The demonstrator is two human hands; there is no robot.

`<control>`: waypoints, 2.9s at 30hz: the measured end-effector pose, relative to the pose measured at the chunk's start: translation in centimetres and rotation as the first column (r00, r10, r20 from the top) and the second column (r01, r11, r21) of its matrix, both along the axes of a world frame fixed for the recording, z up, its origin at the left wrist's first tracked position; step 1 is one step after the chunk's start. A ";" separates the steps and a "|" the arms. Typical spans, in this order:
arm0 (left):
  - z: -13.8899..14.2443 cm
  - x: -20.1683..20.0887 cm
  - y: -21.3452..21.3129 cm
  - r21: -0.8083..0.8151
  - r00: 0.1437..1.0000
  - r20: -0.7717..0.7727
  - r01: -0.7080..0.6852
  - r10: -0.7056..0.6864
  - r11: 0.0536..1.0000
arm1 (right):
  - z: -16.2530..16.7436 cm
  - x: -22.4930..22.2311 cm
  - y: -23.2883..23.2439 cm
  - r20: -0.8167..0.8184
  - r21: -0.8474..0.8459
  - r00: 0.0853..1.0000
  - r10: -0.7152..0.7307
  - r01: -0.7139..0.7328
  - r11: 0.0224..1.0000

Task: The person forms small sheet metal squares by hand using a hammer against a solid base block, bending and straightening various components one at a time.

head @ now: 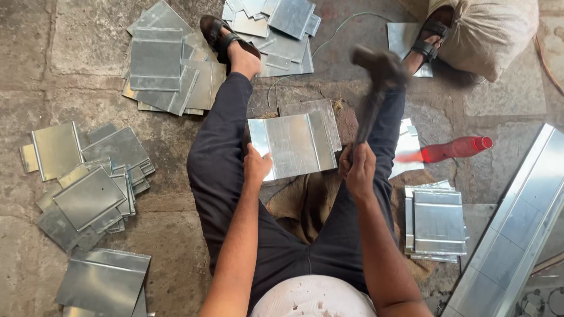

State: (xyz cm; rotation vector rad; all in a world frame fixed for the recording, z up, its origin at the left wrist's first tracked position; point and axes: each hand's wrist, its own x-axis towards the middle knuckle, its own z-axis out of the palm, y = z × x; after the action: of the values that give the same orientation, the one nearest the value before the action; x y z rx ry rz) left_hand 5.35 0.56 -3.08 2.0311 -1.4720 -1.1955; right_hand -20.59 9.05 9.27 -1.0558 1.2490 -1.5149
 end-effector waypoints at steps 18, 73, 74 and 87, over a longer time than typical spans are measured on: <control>0.2 -0.7 -1.3 -0.061 0.996 -0.024 -0.084 0.082 0.995 | -0.6 -1.6 1.7 -0.039 -0.075 0.999 0.020 -0.023 0.997; 1.6 0.0 -5.8 -0.174 0.983 -0.085 -0.175 0.162 0.969 | 1.5 -1.4 6.7 -0.111 -0.112 0.993 0.043 -0.055 0.992; 1.7 0.0 -5.8 -0.190 0.982 -0.087 -0.179 0.166 0.965 | 0.4 -1.5 7.0 -0.134 -0.183 0.991 0.016 -0.040 0.982; 2.3 -0.2 -5.5 -0.278 0.985 -0.100 -0.165 0.143 0.946 | -0.8 -0.4 7.3 -0.487 0.222 0.871 0.064 0.053 0.974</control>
State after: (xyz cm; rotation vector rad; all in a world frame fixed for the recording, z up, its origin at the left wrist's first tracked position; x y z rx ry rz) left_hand 5.19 -4.89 -0.82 1.8438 -1.3340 -0.9288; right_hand -21.02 16.31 8.50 -1.3349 1.7226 -1.0874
